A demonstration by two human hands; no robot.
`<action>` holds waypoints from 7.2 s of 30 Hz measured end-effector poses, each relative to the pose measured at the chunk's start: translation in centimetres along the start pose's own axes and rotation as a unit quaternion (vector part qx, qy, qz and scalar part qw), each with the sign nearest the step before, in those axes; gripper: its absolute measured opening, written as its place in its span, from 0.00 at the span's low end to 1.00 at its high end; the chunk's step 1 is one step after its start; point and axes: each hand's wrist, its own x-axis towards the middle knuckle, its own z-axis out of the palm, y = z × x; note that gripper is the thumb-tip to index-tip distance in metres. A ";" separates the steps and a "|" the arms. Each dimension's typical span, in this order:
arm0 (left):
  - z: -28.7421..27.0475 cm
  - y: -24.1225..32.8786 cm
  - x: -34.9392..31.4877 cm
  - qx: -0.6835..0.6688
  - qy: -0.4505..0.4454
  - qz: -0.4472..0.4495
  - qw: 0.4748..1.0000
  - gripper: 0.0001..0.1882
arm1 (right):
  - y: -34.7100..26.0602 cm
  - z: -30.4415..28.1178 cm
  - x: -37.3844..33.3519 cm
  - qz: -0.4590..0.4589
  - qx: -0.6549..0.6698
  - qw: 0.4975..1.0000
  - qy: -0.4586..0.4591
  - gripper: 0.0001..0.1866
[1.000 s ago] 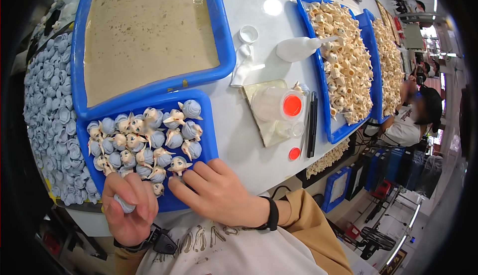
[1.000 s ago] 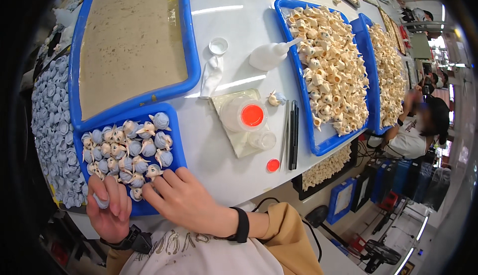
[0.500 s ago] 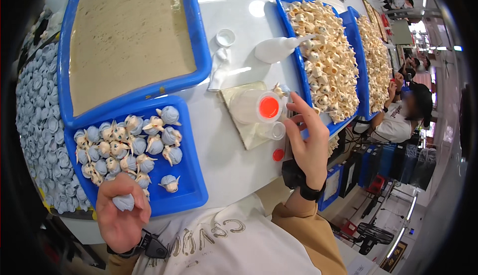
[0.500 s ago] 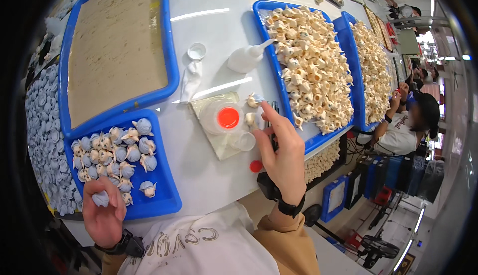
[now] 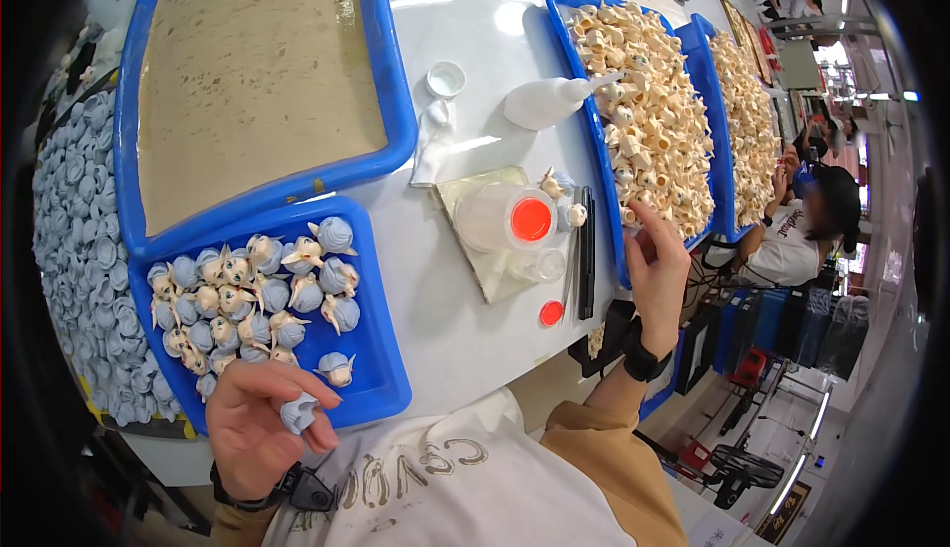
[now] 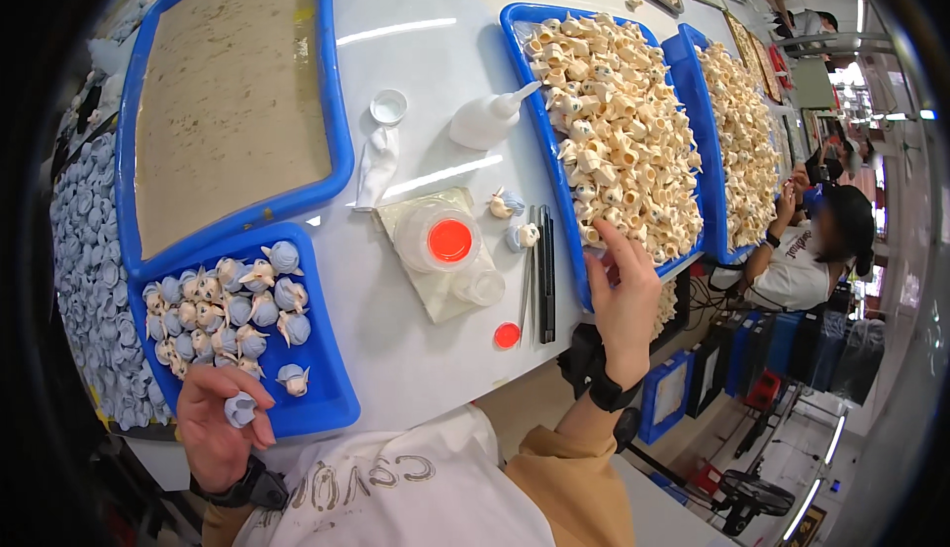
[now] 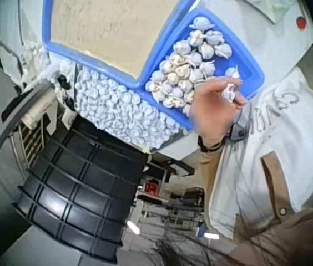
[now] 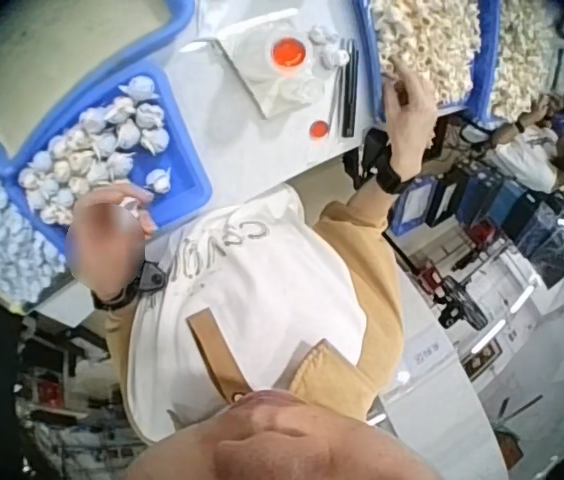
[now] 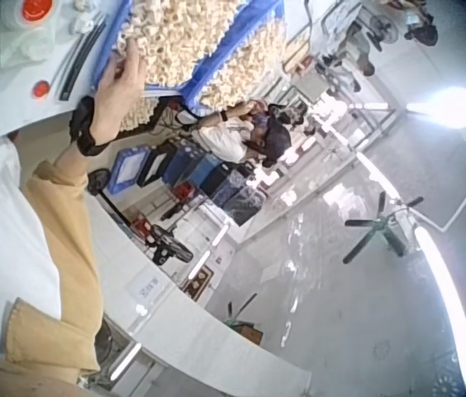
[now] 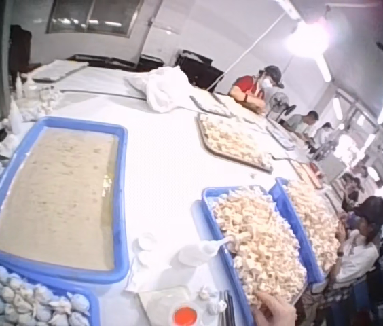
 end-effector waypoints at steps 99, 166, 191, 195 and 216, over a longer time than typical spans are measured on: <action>0.4 -1.2 -0.3 -0.047 -0.091 -0.064 0.993 0.17 | -14.5 1.6 -5.7 -0.317 0.543 0.771 -0.101 0.20; 0.8 -0.3 -0.1 0.023 -0.100 -0.151 0.983 0.27 | -18.1 3.3 -5.5 -0.292 0.422 0.837 -0.190 0.26; -0.5 -0.7 -0.4 -0.004 -0.078 -0.074 0.994 0.19 | -12.4 0.7 -5.8 -0.221 0.414 0.875 -0.114 0.13; 0.4 -0.4 -0.7 0.006 -0.062 -0.079 0.995 0.22 | -6.6 -1.5 -5.4 0.060 0.208 0.975 0.049 0.07; 0.0 0.1 -1.3 0.000 -0.023 -0.022 1.000 0.26 | -18.1 2.3 -3.3 -0.192 0.030 0.932 -0.305 0.29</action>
